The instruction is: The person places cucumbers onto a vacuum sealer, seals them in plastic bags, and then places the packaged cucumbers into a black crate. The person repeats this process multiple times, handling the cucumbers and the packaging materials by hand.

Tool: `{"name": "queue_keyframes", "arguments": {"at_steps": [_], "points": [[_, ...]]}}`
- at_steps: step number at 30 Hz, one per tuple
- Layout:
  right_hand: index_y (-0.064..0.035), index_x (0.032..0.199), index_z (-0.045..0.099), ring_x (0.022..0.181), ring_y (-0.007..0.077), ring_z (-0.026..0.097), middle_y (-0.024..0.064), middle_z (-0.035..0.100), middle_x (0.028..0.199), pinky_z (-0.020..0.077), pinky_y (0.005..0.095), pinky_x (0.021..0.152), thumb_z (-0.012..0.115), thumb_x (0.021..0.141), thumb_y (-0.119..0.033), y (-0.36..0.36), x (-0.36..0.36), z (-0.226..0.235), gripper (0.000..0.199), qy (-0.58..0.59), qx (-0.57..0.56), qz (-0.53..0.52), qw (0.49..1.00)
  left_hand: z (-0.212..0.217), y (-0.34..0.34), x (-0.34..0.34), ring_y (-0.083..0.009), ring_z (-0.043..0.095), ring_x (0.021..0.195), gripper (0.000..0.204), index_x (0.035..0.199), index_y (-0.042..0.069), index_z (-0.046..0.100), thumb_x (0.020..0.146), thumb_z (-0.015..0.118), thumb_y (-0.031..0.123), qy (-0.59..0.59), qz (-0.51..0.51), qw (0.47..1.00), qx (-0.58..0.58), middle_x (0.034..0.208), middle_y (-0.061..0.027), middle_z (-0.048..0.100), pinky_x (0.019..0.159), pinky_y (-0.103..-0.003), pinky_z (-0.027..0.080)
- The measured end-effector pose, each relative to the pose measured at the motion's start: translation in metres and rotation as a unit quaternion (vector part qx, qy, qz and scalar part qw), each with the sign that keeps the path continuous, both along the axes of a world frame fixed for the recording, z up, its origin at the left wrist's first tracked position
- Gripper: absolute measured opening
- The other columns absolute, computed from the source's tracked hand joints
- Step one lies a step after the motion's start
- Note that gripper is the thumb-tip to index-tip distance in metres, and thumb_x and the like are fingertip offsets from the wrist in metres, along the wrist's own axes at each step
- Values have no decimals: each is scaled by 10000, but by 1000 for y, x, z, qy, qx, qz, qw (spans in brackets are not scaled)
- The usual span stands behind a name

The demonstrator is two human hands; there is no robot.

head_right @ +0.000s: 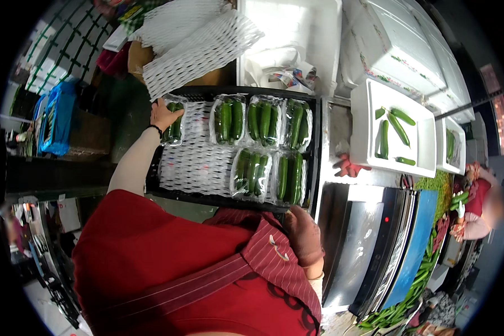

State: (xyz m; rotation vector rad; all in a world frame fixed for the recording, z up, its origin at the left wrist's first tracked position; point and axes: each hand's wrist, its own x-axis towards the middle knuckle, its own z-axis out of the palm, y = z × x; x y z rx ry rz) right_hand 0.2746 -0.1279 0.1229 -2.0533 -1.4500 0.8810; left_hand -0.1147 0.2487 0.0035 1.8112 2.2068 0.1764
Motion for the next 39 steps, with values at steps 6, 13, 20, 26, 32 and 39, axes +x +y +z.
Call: {"name": "queue_keyframes", "arguments": {"at_steps": [6, 13, 20, 26, 32, 39], "points": [[-46, 1047, 621, 931, 405, 614, 197, 652, 930, 491, 471, 803, 570, 934, -264, -5, 0, 5, 252, 22, 1, -73, 997, -35, 0, 12, -382, 490, 1206, 511, 1287, -56, 493, 931, 549, 307, 178, -230, 940, 179, 1290, -244, 522, 1032, -470, 380], [-4, 929, 618, 907, 375, 643, 186, 660, 847, 499, 456, 798, 566, 916, -343, -45, 10, -20, 344, -40, 64, -124, 990, -26, -13, 39, -385, 480, 1258, 833, 1307, -154, 437, 868, 656, 520, 335, -223, 911, 89, 1361, -297, 482, 1078, -436, 371], [-34, 1076, 652, 949, 319, 642, 126, 659, 1060, 524, 405, 841, 577, 944, -162, -198, 29, -13, 199, -349, 244, -491, 760, -58, -23, 86, -385, 511, 1215, 729, 1274, -147, 474, 893, 646, 450, 284, -283, 915, 31, 1329, -301, 505, 1046, -421, 402], [45, 1154, 603, 1002, 369, 599, 223, 637, 1071, 460, 417, 870, 581, 936, -295, -462, 0, -47, 404, -472, -57, -785, 396, -48, -21, 113, -385, 538, 1178, 640, 1246, -142, 506, 913, 637, 390, 233, -320, 918, 3, 1302, -305, 525, 1019, -408, 427], [-14, 977, 675, 857, 356, 634, 154, 686, 948, 476, 433, 806, 555, 942, -292, -546, -37, -164, 305, -477, -227, -720, 450, 16, -10, 229, -360, 567, 1147, 501, 1248, -118, 526, 939, 617, 266, -163, -389, 897, 128, 1285, -284, 548, 995, -373, 452], [-31, 948, 656, 881, 348, 622, 150, 674, 944, 471, 447, 820, 598, 913, -247, -532, -20, -120, 226, -404, -131, -724, 543, 168, -420, 479, -180, 635, 1023, 239, 1185, -32, 616, 985, 559, 86, -478, -683, 545, -92, 1147, -135, 658, 927, -286, 499]]}}
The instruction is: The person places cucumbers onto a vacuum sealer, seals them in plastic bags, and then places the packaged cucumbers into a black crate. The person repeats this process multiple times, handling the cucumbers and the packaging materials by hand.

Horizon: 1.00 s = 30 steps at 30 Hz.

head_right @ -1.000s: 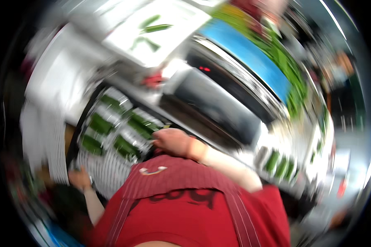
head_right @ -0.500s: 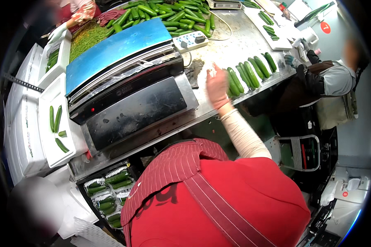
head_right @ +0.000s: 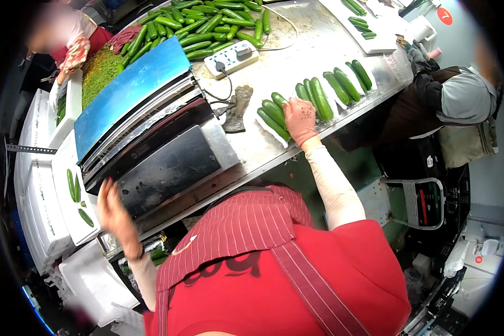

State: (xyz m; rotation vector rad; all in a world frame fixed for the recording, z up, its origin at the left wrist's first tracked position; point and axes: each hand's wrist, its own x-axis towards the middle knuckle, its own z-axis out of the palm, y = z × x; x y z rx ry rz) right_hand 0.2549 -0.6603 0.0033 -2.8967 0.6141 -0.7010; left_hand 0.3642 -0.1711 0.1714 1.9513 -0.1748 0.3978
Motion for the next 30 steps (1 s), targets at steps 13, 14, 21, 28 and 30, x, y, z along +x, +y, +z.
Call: {"name": "queue_keyframes", "arguments": {"at_steps": [13, 14, 21, 28, 30], "points": [[20, 924, 606, 601, 198, 638, 83, 615, 720, 528, 309, 528, 473, 933, -122, -1, -89, 8, 195, -138, 725, -81, 670, -123, -394, 94, -396, 678, 927, 242, 916, -69, 698, 748, 550, 24, 63, -518, 729, 443, 927, -292, 675, 809, -430, 545], [13, 931, 604, 587, 187, 626, 72, 604, 728, 517, 289, 513, 481, 941, -120, -10, -92, -7, 182, -197, 834, -10, 516, -127, -401, 93, -390, 679, 932, 248, 928, -45, 705, 753, 543, 27, 75, -527, 730, 428, 947, -278, 680, 815, -427, 543], [-21, 962, 526, 552, 163, 554, 49, 540, 738, 409, 271, 426, 526, 951, -63, 30, -76, -10, 43, -262, 818, -98, 503, -143, -398, 106, -331, 628, 1111, 483, 1216, 97, 645, 740, 592, 37, 142, -538, 728, 400, 1186, -175, 660, 963, -379, 494], [-21, 1001, 578, 546, 138, 575, 30, 570, 749, 421, 246, 425, 587, 929, -93, 40, -51, 7, 102, -190, 730, -247, 609, -147, -394, 110, -345, 640, 1056, 454, 1155, 143, 676, 709, 613, 81, 126, -513, 747, 403, 1097, -178, 685, 907, -411, 508], [-25, 1006, 587, 543, 140, 574, 25, 576, 758, 420, 243, 429, 585, 926, -91, 38, -48, 5, 104, -213, 738, -248, 590, -140, -392, 115, -340, 628, 1084, 455, 1169, 143, 668, 719, 626, 93, 110, -514, 751, 400, 1123, -166, 679, 921, -405, 501]]}}
